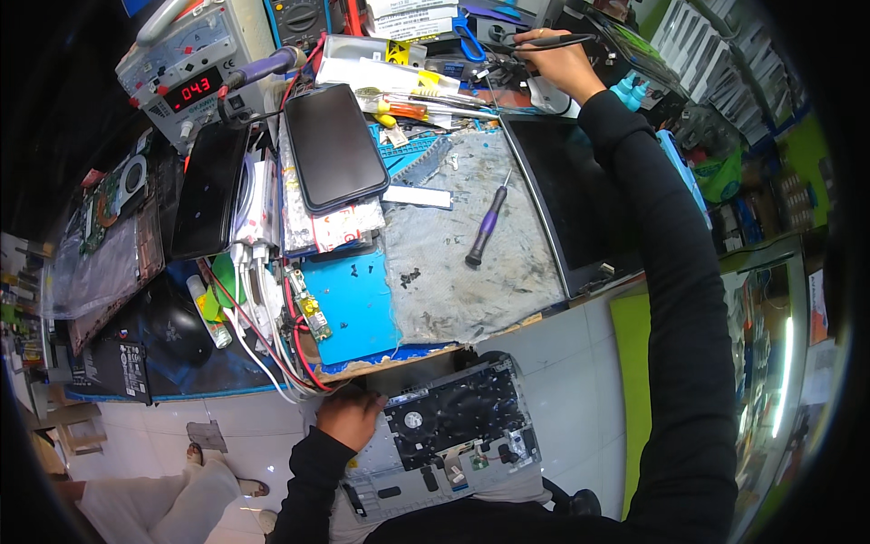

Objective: The person uses a soldering iron to work on the internal frame and components of a laptop held on their lap, touching the tool to different points and moving internal cables.

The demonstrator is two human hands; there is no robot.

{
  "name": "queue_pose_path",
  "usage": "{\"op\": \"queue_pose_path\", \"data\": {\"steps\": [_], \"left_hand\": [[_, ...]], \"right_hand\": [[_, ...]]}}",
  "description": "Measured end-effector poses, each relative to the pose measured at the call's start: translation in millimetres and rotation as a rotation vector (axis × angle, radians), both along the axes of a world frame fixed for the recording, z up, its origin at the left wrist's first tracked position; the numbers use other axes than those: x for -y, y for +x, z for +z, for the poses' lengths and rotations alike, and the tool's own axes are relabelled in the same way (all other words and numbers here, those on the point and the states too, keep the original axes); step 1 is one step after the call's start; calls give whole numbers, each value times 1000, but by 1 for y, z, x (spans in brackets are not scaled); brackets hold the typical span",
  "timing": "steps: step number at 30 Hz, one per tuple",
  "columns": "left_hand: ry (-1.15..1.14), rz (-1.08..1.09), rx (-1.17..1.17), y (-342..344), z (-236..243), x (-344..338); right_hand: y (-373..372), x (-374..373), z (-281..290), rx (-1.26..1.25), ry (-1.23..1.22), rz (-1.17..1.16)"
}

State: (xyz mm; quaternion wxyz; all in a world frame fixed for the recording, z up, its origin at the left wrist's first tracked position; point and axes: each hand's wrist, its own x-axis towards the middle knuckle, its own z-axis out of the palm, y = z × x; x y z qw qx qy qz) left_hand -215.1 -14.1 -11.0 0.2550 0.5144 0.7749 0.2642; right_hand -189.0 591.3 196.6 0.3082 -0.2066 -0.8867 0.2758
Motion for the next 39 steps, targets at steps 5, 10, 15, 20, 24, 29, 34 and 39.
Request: {"op": "queue_pose_path", "data": {"steps": [5, 10, 15, 20, 24, 29, 34, 39], "left_hand": [[14, 22, -32, -1, 1, 7], [6, -10, -20, 1, 3, 0], [-6, -4, -4, -1, 6, 3], [-43, -35, -17, -4, 6, 4], [-30, -13, -12, -2, 7, 4], [-79, -15, -12, -3, 9, 6], [-95, -23, -2, -3, 13, 5], [-117, -21, 33, -2, 9, 3]], "right_hand": [[-3, 18, 5, 41, 84, -146], [4, -11, 0, 4, 79, -12], [23, 6, 26, -70, -204, -119], [40, 8, 53, -287, -705, -124], [49, 21, 58, -399, -1010, -83], [48, 32, 59, -455, -1001, -91], [34, 30, 55, -382, -761, -131], [6, 10, 55, -167, -336, -170]]}}
